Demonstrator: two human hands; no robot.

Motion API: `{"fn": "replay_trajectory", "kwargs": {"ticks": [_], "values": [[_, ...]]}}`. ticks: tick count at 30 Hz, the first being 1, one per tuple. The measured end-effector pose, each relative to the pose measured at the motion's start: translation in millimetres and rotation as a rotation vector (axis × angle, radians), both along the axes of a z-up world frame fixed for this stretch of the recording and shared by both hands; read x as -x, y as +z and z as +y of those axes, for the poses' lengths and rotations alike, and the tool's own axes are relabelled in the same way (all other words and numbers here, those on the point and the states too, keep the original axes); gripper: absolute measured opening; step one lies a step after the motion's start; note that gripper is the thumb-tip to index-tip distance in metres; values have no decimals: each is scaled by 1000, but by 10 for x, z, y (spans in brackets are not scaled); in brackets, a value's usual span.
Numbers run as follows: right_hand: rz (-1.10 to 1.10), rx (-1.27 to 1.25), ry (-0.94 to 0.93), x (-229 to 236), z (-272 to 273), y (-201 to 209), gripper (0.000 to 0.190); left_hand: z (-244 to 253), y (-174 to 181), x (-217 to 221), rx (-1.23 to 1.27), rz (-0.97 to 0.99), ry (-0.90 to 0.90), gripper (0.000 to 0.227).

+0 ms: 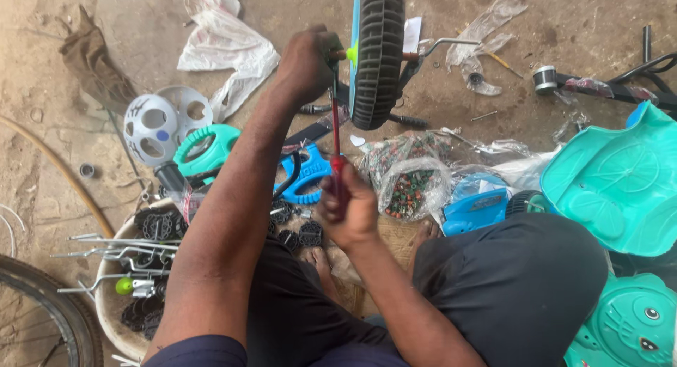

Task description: The person assembles a child's tricycle by attaching a blue wheel to the front fork, securing it with a green plastic nut, and tightening the axle nuts with a red screwdriver. The person rotates the wheel to check alignment and continues tightening the fasteners.

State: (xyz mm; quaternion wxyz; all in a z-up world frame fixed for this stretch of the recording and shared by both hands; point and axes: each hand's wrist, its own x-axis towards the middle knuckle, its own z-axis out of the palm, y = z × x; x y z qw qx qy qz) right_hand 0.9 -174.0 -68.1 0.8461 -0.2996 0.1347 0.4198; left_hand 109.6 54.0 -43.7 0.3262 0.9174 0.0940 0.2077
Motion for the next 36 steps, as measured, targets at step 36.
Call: {"fn": "replay_trajectory", "kwargs": {"ticks": [36], "values": [[255, -542, 134, -86, -103, -155, 41, 24, -120, 25, -87, -104, 10, 17]]}}
